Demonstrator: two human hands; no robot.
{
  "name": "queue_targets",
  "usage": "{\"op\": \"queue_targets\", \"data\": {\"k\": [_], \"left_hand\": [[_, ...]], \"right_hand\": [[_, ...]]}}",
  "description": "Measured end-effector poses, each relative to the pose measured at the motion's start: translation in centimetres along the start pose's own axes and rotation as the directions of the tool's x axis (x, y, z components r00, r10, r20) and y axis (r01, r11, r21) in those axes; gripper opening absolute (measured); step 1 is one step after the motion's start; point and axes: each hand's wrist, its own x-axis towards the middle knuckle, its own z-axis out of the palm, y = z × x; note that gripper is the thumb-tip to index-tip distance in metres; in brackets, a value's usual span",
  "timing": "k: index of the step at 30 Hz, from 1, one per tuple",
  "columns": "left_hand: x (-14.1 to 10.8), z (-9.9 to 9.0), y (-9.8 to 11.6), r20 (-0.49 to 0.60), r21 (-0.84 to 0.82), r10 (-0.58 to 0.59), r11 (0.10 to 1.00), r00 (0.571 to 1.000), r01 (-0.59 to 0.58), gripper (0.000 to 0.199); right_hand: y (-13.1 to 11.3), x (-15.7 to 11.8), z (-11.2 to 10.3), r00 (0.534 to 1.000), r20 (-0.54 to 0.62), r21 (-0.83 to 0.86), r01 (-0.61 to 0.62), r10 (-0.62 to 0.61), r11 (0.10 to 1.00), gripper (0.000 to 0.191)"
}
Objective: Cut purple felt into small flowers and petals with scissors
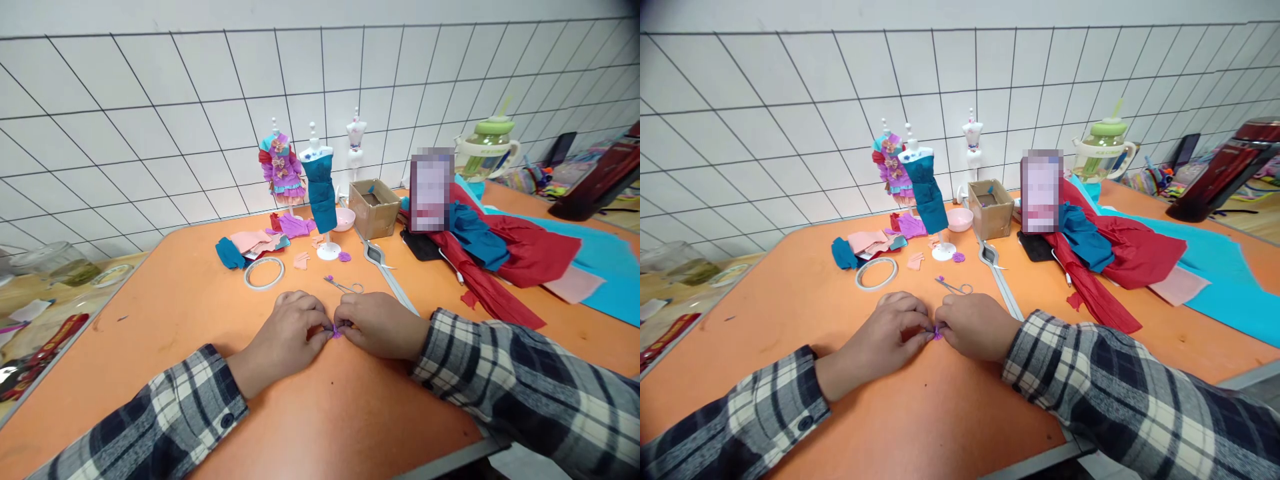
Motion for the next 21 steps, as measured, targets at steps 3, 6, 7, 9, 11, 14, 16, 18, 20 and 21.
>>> {"op": "queue_targets", "data": {"k": [3, 6, 7, 9, 11, 14, 16, 18, 20, 21], "left_hand": [[-0.04, 0.0, -0.01, -0.005, 0.0, -0.009, 1.0, 1.0, 0.009, 0.011], [-0.05, 0.02, -0.09, -0.022, -0.01, -0.017, 1.0, 1.0, 0.017, 0.009], [-0.04, 0.02, -0.11, -0.025, -0.012, -0.018, 1.0, 1.0, 0.018, 0.009], [0.0, 0.01, -0.13, -0.025, -0.009, -0.018, 1.0, 1.0, 0.018, 0.008], [0.07, -0.04, -0.08, -0.016, 0.001, -0.016, 1.0, 1.0, 0.016, 0.008], [0.2, -0.2, 0.0, 0.013, 0.016, -0.004, 1.0, 1.0, 0.004, 0.009], [0.27, -0.29, -0.02, 0.028, 0.023, 0.005, 1.0, 1.0, -0.006, 0.011], [0.27, -0.32, -0.12, 0.025, 0.028, 0.011, 1.0, 1.0, -0.011, 0.011], [0.2, -0.27, -0.29, 0.008, 0.029, 0.017, 0.999, 1.0, -0.017, 0.011], [0.15, -0.23, -0.36, 0.0, 0.028, 0.022, 0.999, 1.0, -0.022, 0.011]], "right_hand": [[0.26, -0.1, -0.09, 0.998, -0.048, 0.023, -0.029, 0.03, 0.999, 0.014], [0.23, -0.11, 0.09, 0.993, -0.111, 0.096, -0.041, 0.051, 0.995, 0.014], [0.16, -0.08, 0.21, 0.992, -0.116, 0.112, -0.037, 0.05, 0.993, 0.014], [0.0, 0.04, 0.44, 0.994, -0.096, 0.124, -0.037, 0.049, 0.992, 0.013], [-0.12, 0.19, 0.6, 0.996, -0.065, 0.121, -0.054, 0.062, 0.991, 0.012], [-0.14, 0.34, 0.63, 0.998, -0.037, 0.093, -0.051, 0.055, 0.994, 0.012], [-0.08, 0.35, 0.54, 0.999, -0.041, 0.048, -0.024, 0.026, 0.999, 0.013], [-0.01, 0.3, 0.43, 0.999, -0.045, -0.004, 0.016, -0.016, 1.0, 0.015], [0.03, 0.24, 0.33, 0.998, -0.041, -0.052, 0.049, -0.051, 0.997, 0.018], [0.03, 0.22, 0.29, 0.997, -0.037, -0.071, 0.059, -0.061, 0.996, 0.02]]}}
